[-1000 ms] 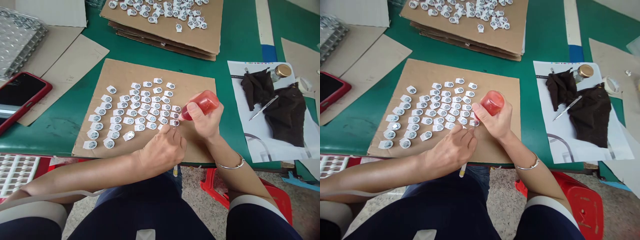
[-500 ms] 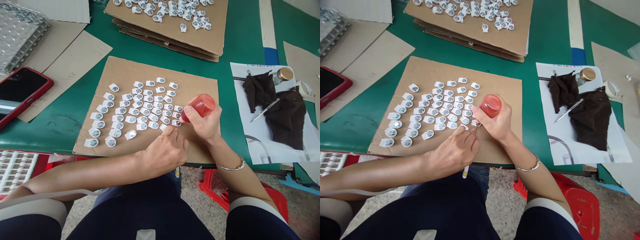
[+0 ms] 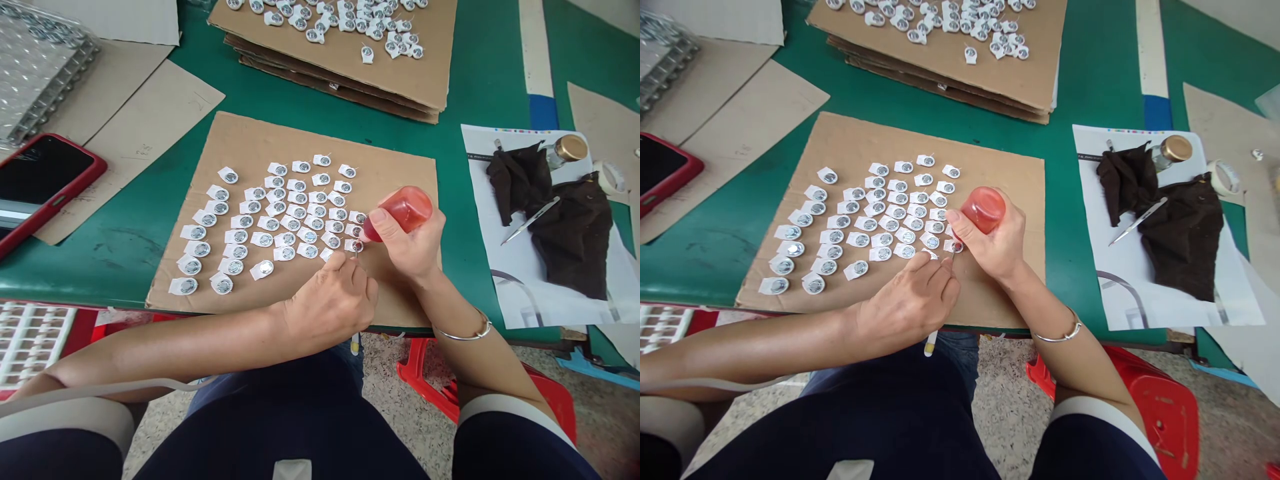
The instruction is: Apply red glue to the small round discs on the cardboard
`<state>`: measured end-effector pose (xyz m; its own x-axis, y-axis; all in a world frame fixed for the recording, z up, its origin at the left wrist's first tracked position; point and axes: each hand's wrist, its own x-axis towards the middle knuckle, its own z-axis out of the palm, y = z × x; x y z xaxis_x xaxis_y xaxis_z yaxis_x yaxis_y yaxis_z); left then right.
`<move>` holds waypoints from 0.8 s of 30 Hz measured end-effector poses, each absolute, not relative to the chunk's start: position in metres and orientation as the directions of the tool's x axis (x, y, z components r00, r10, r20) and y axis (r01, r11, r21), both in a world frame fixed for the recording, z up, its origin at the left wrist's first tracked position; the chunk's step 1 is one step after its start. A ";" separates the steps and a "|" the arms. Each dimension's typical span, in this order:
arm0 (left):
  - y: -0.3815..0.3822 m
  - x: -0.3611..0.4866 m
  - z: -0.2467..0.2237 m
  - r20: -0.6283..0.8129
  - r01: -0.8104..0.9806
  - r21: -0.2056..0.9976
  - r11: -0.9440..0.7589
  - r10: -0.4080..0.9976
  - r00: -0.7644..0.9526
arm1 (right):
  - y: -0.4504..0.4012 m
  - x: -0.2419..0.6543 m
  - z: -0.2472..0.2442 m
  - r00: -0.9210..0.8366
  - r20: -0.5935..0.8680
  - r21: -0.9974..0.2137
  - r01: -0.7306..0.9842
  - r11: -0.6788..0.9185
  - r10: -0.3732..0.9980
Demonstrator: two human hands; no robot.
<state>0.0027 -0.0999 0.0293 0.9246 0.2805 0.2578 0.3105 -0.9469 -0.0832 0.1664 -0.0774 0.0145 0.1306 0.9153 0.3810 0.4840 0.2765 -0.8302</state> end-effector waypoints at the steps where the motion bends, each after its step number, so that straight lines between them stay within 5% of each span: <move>1: -0.100 0.003 0.030 0.255 0.310 -0.082 -0.947 0.281 0.925 | -0.077 0.167 0.014 0.143 0.386 -0.823 0.499 0.271 0.911; 24: -0.090 -0.002 0.031 0.242 0.299 0.033 -0.954 0.298 0.923 | -0.075 0.172 0.013 0.187 0.404 -0.774 0.592 0.225 0.895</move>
